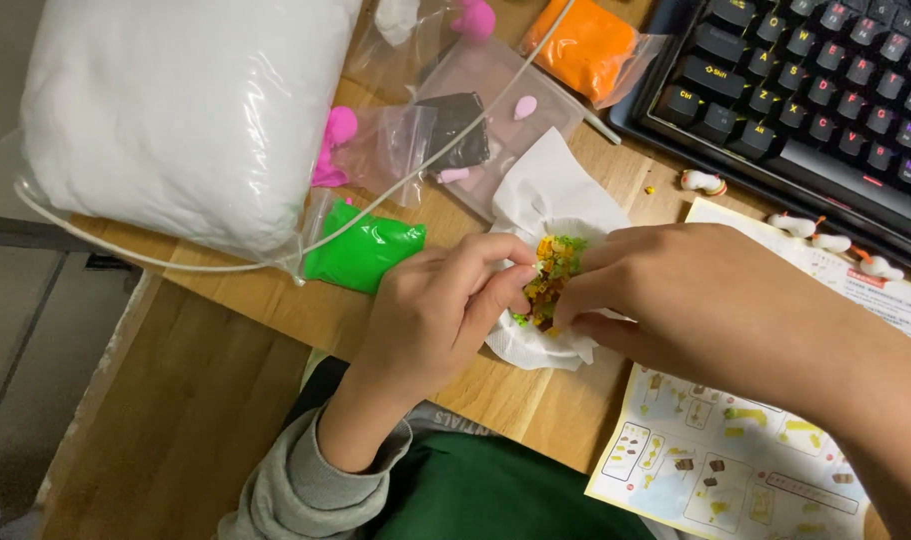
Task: The person assembles a small Lego model by connecting various small plastic bricks. They follow an instruction manual placed on the desk, picking up pieces from a paper and a tray to build the structure.
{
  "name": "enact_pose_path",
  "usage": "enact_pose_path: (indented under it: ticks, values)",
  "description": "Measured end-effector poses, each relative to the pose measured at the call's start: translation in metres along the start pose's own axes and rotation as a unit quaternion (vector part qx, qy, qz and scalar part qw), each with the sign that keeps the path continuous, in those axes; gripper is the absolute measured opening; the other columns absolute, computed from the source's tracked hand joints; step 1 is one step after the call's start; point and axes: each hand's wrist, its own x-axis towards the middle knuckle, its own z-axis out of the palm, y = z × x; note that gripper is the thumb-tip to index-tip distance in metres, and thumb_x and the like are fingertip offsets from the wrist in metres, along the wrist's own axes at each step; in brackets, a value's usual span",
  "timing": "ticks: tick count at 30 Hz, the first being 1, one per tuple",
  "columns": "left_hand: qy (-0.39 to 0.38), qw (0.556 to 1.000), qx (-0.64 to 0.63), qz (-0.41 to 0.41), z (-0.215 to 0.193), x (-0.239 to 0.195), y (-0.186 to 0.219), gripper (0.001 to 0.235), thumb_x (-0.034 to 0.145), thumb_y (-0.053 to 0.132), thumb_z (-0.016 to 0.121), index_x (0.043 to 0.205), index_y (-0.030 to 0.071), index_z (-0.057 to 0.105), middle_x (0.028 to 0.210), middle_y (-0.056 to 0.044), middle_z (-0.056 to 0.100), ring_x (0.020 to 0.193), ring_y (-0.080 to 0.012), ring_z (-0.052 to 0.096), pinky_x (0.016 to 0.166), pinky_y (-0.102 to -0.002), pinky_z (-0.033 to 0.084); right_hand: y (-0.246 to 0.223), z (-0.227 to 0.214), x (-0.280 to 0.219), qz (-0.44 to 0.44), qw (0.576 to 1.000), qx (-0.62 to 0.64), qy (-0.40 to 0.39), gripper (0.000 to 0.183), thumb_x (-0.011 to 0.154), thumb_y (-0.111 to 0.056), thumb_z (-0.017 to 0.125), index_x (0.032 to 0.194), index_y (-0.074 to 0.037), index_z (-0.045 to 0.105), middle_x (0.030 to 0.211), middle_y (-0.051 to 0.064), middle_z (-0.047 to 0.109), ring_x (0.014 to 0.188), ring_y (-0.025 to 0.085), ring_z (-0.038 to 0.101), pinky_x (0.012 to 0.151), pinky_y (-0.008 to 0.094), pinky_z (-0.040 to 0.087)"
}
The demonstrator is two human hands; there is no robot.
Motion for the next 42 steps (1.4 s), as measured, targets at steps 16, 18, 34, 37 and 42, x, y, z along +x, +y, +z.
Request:
enact_pose_path:
  ticks: [16, 18, 34, 37, 42]
  values:
    - [0.042, 0.998, 0.045, 0.015, 0.004, -0.003, -0.002, 0.009, 0.099, 0.01, 0.06, 0.106, 0.006, 0.057, 0.061, 0.0, 0.058, 0.052, -0.015, 0.055, 0.055, -0.03, 0.046, -0.022, -0.031, 0.027, 0.023, 0.968, -0.177, -0.178, 0.019, 0.092, -0.041, 0.05, 0.09, -0.041, 0.07, 0.083, -0.005, 0.067, 0.078, 0.025, 0.067, 0.069, 0.041, 0.05]
    - [0.034, 0.998, 0.043, 0.006, 0.005, -0.004, -0.004, 0.009, 0.099, 0.011, 0.059, 0.107, 0.007, 0.057, 0.062, 0.001, 0.06, 0.055, -0.0182, 0.057, 0.057, -0.033, 0.046, -0.02, -0.029, 0.031, -0.012, 0.969, -0.188, -0.16, 0.019, 0.089, -0.042, 0.054, 0.084, -0.041, 0.072, 0.082, -0.004, 0.066, 0.08, 0.027, 0.065, 0.071, 0.043, 0.05]
    - [0.068, 0.993, 0.096, 0.021, 0.007, 0.002, 0.001, 0.011, 0.096, 0.005, 0.065, 0.102, 0.005, 0.055, 0.09, -0.005, 0.069, 0.074, -0.0231, 0.065, 0.067, -0.036, 0.05, 0.015, -0.005, 0.037, -0.17, 0.978, -0.103, -0.054, 0.014, 0.092, -0.039, 0.056, 0.089, -0.033, 0.068, 0.07, -0.005, 0.07, 0.064, 0.025, 0.065, 0.058, 0.044, 0.049]
    - [0.063, 0.994, 0.094, 0.012, 0.007, 0.003, 0.002, 0.01, 0.096, 0.006, 0.064, 0.102, 0.006, 0.056, 0.091, -0.003, 0.069, 0.076, -0.0221, 0.066, 0.068, -0.035, 0.05, 0.021, -0.001, 0.036, -0.191, 0.979, -0.068, -0.019, 0.012, 0.091, -0.035, 0.058, 0.094, -0.031, 0.069, 0.068, -0.002, 0.071, 0.06, 0.028, 0.067, 0.056, 0.045, 0.049]
    - [0.049, 0.995, 0.083, -0.012, 0.007, 0.003, 0.001, 0.009, 0.097, 0.009, 0.062, 0.103, 0.006, 0.056, 0.091, -0.004, 0.069, 0.077, -0.0224, 0.065, 0.07, -0.034, 0.049, 0.02, 0.002, 0.04, -0.26, 0.964, -0.056, -0.012, 0.01, 0.087, -0.024, 0.062, 0.089, -0.03, 0.071, 0.088, -0.013, 0.072, 0.076, 0.023, 0.067, 0.05, 0.047, 0.051]
